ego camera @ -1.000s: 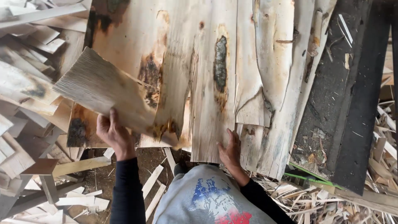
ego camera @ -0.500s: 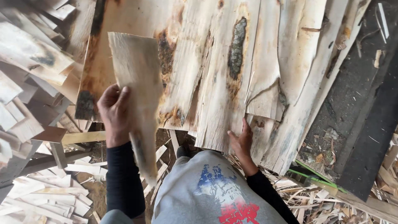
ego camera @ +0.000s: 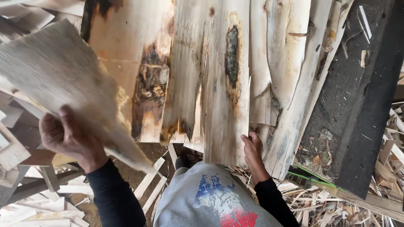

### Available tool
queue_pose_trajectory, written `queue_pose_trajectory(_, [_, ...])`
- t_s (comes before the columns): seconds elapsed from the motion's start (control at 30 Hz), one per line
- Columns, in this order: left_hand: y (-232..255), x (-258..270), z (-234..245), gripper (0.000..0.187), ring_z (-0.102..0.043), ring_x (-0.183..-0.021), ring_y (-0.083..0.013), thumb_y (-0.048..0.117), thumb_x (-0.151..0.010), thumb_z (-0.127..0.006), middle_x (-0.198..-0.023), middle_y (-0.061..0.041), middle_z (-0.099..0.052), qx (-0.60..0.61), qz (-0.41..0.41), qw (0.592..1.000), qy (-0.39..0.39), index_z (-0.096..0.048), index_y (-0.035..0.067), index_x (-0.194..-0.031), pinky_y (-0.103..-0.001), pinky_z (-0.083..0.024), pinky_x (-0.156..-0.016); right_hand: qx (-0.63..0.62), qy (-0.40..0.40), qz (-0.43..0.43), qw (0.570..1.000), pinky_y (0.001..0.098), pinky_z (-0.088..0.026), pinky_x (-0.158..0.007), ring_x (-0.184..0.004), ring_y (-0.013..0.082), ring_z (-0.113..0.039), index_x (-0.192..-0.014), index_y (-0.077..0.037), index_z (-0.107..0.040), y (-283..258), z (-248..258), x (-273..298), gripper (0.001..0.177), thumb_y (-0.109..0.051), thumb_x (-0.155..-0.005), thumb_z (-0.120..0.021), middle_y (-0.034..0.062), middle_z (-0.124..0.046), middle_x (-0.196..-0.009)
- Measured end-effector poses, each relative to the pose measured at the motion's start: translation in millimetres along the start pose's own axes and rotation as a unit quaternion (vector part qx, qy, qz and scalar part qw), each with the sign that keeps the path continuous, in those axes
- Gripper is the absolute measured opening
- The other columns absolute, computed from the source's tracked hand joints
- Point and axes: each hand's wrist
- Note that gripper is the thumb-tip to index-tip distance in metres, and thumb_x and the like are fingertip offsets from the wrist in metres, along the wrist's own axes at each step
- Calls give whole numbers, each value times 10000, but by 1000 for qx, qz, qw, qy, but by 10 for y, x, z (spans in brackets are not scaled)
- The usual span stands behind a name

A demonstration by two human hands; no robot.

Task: Trimming and cutting wood veneer strips and sheets using a manual lever-operated shear.

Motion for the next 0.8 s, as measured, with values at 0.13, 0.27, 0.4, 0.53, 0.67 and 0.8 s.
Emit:
queue_pose_trajectory(0.13, [-53, -7, 97, 224, -588, -871, -135, 123, -1161, -765, -1039, -94, -697, -4, -30, 998, -50, -649, -68, -1139, -258, -484, -814, -55, -10, -23, 998, 370, -534, -915, -1064, 260, -665, -1298, 64, -587, 465, 316, -273, 453, -144, -911, -701, 209, -698, -1180])
queue_pose_trajectory(0.27, [29, -87, -263, 252, -656, -756, -116, 194, -1175, -792, -896, -74, -729, -82, 20, 993, -84, -692, -35, -1201, -231, -521, -720, -26, -36, -49, 998, 375, -531, -989, -1128, 248, -662, -1345, 35, -559, 409, 377, -301, 512, -170, -903, -715, 175, -685, -1231])
queue_pose_trajectory(0.4, [-49, 254, -690, 692, -692, -904, -311, 292, -874, -743, -1058, -178, -712, -610, -243, 743, -131, -408, 75, -1439, -401, -602, -742, -135, -162, -29, 977, 374, -393, -1066, -1231, 212, -613, -1377, -16, -574, -105, 388, -19, 604, -203, -841, -778, 140, -688, -1327])
queue_pose_trajectory(0.53, [-796, 1075, -647, 583, -701, -726, -312, 431, -1064, -642, -909, -134, -728, -588, 119, 680, -422, -515, 165, -1567, -437, -598, -630, -143, -207, -35, 967, 398, -467, -1045, -1175, 259, -650, -1342, 3, -639, -288, 402, 12, 626, -230, -790, -821, 174, -717, -1273])
queue_pose_trajectory(0.67, [-1231, 1636, -515, 671, -723, -908, -353, 414, -884, -763, -1034, -246, -739, -516, 53, 747, -416, -580, 28, -1402, -488, -598, -715, -141, -182, -19, 973, 375, -460, -1050, -1184, 228, -651, -1337, -33, -625, -390, 303, 20, 607, -212, -787, -811, 123, -722, -1269])
queue_pose_trajectory(0.8, [-1143, 1706, -564, 543, -717, -1030, -374, 414, -909, -712, -1143, -200, -747, -491, 49, 773, -400, -647, 45, -1302, -467, -575, -860, -133, -175, 34, 975, 377, -518, -990, -1112, 224, -676, -1320, -20, -632, -387, 250, 74, 536, -167, -821, -758, 131, -735, -1212])
Point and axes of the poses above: each hand's wrist, its own x-axis away from the middle knuckle, its own z-axis out of the back of the hand, y = z × x
